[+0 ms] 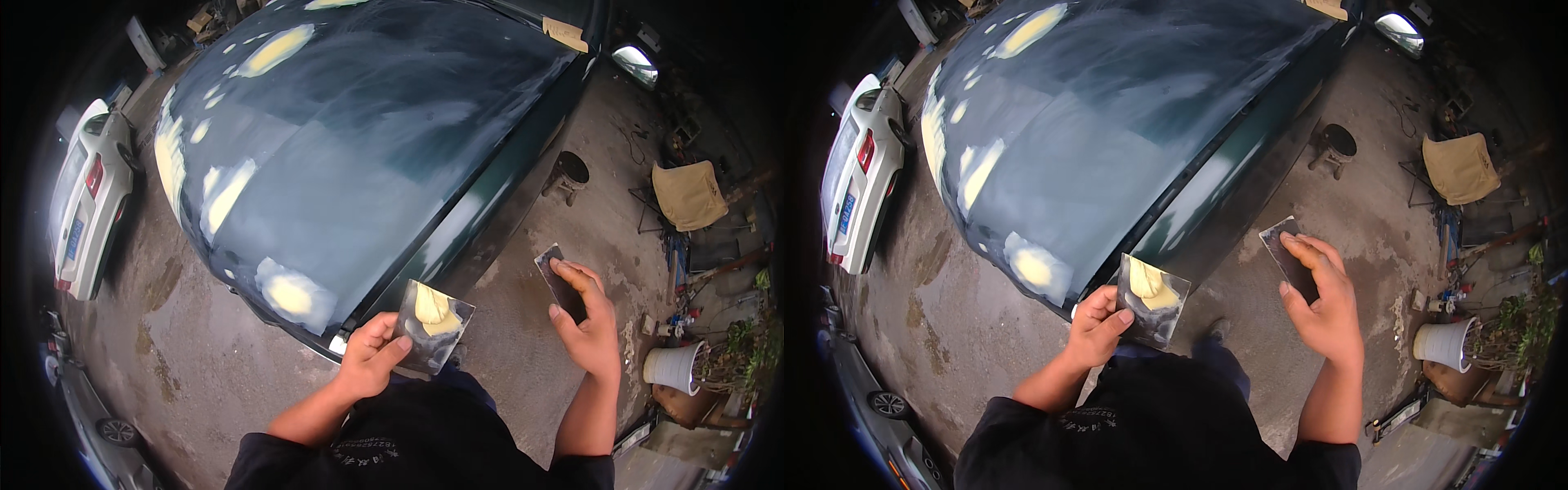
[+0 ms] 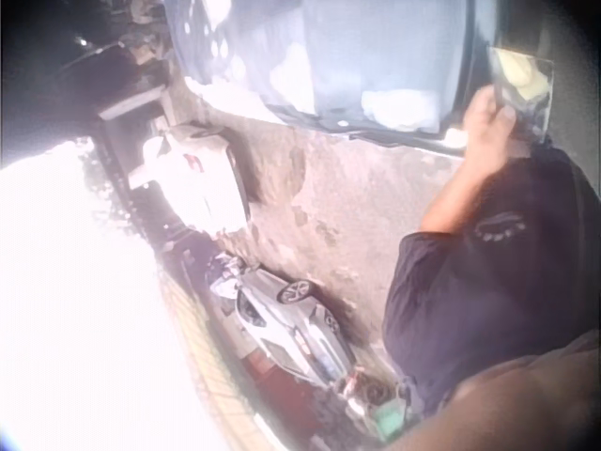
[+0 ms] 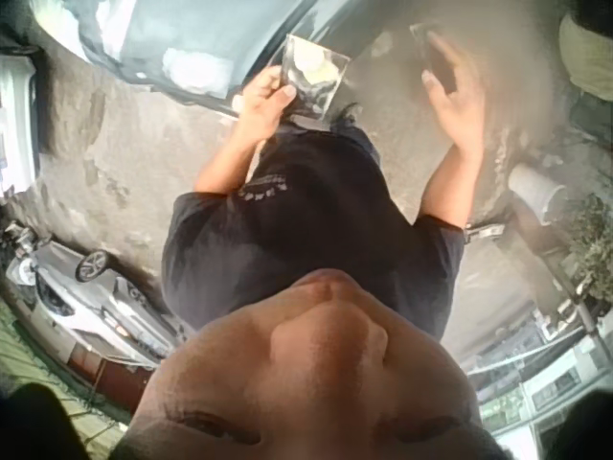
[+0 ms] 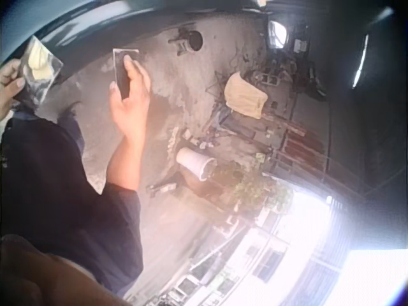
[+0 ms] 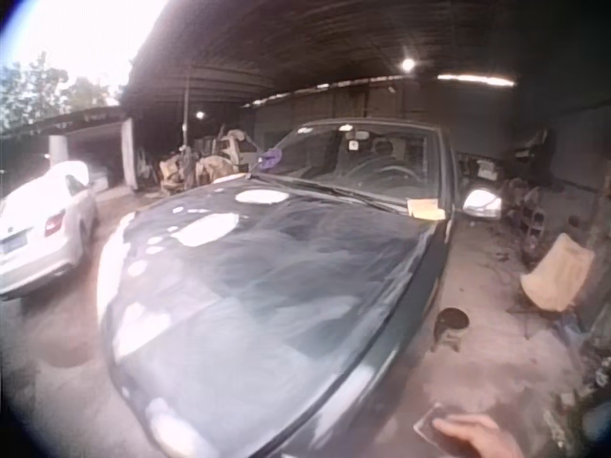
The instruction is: The person applies a yellow body filler to the hood of a dark-colored car using two metal spreaders. They repeatedly scoop filler from one spreader and spread it across multiple spots on the hood, smoothing the material into thin layers.
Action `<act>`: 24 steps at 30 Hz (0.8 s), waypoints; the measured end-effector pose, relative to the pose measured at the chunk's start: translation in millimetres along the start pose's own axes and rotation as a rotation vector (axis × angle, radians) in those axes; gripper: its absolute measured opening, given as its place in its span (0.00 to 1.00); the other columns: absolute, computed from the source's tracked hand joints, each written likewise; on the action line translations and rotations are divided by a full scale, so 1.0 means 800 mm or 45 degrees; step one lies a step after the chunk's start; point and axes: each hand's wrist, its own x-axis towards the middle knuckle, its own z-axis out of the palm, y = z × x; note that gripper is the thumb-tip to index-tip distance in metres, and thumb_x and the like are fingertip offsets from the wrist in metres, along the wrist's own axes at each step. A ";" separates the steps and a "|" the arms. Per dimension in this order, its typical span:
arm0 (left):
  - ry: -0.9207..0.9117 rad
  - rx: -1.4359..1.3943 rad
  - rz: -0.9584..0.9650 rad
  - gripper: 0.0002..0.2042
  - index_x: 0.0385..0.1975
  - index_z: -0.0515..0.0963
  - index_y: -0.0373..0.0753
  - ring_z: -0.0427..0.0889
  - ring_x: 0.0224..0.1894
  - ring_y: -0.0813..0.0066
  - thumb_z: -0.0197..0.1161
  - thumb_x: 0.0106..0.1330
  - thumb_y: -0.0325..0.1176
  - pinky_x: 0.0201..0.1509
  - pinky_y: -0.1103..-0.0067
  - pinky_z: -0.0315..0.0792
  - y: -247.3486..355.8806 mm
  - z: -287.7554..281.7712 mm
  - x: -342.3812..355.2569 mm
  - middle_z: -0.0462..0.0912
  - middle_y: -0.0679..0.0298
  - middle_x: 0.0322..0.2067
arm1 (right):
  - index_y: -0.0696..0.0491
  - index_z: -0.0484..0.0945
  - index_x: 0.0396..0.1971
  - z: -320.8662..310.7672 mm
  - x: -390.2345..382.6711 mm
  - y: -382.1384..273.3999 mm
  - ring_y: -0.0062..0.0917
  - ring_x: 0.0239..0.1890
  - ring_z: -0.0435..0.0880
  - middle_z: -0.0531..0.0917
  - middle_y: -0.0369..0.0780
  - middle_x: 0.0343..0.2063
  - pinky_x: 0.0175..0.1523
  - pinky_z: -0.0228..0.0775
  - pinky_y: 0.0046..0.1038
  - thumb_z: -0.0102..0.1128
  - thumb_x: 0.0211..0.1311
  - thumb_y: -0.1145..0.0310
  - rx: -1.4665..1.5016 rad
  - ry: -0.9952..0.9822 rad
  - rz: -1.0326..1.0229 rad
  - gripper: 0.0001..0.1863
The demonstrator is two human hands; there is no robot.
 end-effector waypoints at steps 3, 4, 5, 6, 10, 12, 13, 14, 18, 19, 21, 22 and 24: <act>0.306 -0.314 0.068 0.15 0.59 0.71 0.31 0.80 0.55 0.76 0.56 0.74 0.21 0.63 0.76 0.71 -0.019 0.034 -0.004 0.83 0.59 0.53 | 0.56 0.78 0.59 -0.009 0.036 0.009 0.39 0.65 0.76 0.82 0.43 0.59 0.68 0.67 0.36 0.64 0.53 0.79 0.091 -0.155 -0.166 0.28; 0.344 -0.435 0.079 0.15 0.58 0.71 0.32 0.80 0.56 0.74 0.58 0.73 0.21 0.65 0.75 0.70 -0.024 0.043 0.000 0.83 0.58 0.54 | 0.55 0.78 0.59 -0.012 0.047 0.018 0.39 0.64 0.77 0.83 0.42 0.59 0.67 0.68 0.36 0.66 0.55 0.77 0.167 -0.181 -0.222 0.28; 0.407 -0.403 0.126 0.16 0.58 0.71 0.32 0.80 0.56 0.74 0.58 0.73 0.21 0.65 0.75 0.70 -0.024 0.051 0.002 0.83 0.58 0.54 | 0.55 0.78 0.60 -0.012 0.059 0.025 0.39 0.64 0.77 0.82 0.42 0.59 0.67 0.68 0.36 0.66 0.55 0.77 0.220 -0.195 -0.237 0.28; 0.470 -0.376 0.170 0.16 0.59 0.71 0.31 0.80 0.57 0.73 0.58 0.73 0.21 0.65 0.74 0.70 -0.024 0.059 0.003 0.82 0.58 0.54 | 0.55 0.77 0.60 -0.009 0.070 0.031 0.39 0.64 0.77 0.82 0.42 0.59 0.67 0.68 0.36 0.66 0.56 0.76 0.268 -0.211 -0.247 0.28; 0.620 -0.328 0.324 0.18 0.60 0.70 0.30 0.79 0.59 0.71 0.58 0.73 0.21 0.67 0.73 0.69 -0.028 0.058 0.001 0.81 0.57 0.56 | 0.55 0.76 0.62 -0.003 0.132 0.025 0.41 0.66 0.75 0.81 0.43 0.60 0.68 0.67 0.37 0.64 0.58 0.76 0.136 -0.248 -0.324 0.28; 0.611 -0.278 0.382 0.17 0.60 0.69 0.30 0.79 0.59 0.71 0.57 0.73 0.22 0.67 0.73 0.68 -0.029 0.056 0.009 0.81 0.56 0.56 | 0.55 0.75 0.62 -0.008 0.159 0.019 0.42 0.66 0.73 0.81 0.44 0.60 0.70 0.65 0.38 0.62 0.60 0.75 -0.059 -0.238 -0.385 0.27; 0.575 -0.261 0.406 0.17 0.60 0.69 0.30 0.79 0.59 0.72 0.57 0.73 0.22 0.67 0.74 0.68 -0.024 0.053 0.018 0.81 0.55 0.56 | 0.56 0.75 0.62 -0.013 0.176 0.019 0.43 0.66 0.73 0.81 0.45 0.60 0.70 0.64 0.39 0.61 0.60 0.74 -0.137 -0.233 -0.423 0.27; 0.556 -0.251 0.439 0.17 0.60 0.69 0.30 0.79 0.59 0.72 0.56 0.74 0.22 0.67 0.74 0.68 -0.022 0.049 0.024 0.81 0.55 0.56 | 0.56 0.75 0.62 -0.010 0.193 0.016 0.43 0.66 0.73 0.81 0.45 0.60 0.70 0.64 0.40 0.60 0.60 0.74 -0.201 -0.264 -0.437 0.27; 0.580 -0.219 0.448 0.15 0.59 0.68 0.29 0.78 0.56 0.74 0.55 0.75 0.23 0.64 0.76 0.69 -0.015 0.039 0.050 0.81 0.54 0.54 | 0.54 0.75 0.63 0.010 0.256 -0.002 0.44 0.67 0.72 0.81 0.46 0.59 0.68 0.64 0.44 0.58 0.60 0.74 -0.451 -0.403 -0.395 0.27; 0.563 -0.204 0.450 0.15 0.59 0.68 0.29 0.78 0.55 0.75 0.54 0.75 0.23 0.62 0.77 0.69 -0.016 0.035 0.052 0.81 0.54 0.54 | 0.54 0.74 0.63 0.019 0.270 -0.005 0.43 0.67 0.72 0.81 0.46 0.58 0.67 0.64 0.45 0.58 0.61 0.73 -0.492 -0.429 -0.395 0.27; 0.523 -0.177 0.454 0.15 0.59 0.67 0.28 0.78 0.53 0.76 0.54 0.76 0.24 0.60 0.78 0.70 -0.019 0.030 0.056 0.81 0.55 0.54 | 0.53 0.74 0.63 0.036 0.295 -0.013 0.43 0.67 0.72 0.81 0.46 0.58 0.66 0.64 0.47 0.57 0.62 0.73 -0.579 -0.479 -0.391 0.27; 0.557 -0.166 0.423 0.15 0.59 0.67 0.28 0.78 0.50 0.78 0.55 0.76 0.24 0.57 0.80 0.70 -0.017 0.031 0.057 0.81 0.55 0.53 | 0.54 0.73 0.63 0.045 0.302 -0.018 0.42 0.67 0.72 0.82 0.46 0.57 0.65 0.64 0.48 0.56 0.63 0.72 -0.611 -0.482 -0.384 0.26; 0.544 -0.176 0.432 0.15 0.59 0.67 0.28 0.78 0.50 0.78 0.55 0.76 0.24 0.57 0.80 0.70 -0.018 0.027 0.061 0.82 0.55 0.52 | 0.55 0.73 0.63 0.057 0.320 -0.031 0.43 0.66 0.72 0.80 0.48 0.57 0.67 0.64 0.44 0.56 0.63 0.72 -0.628 -0.557 -0.306 0.26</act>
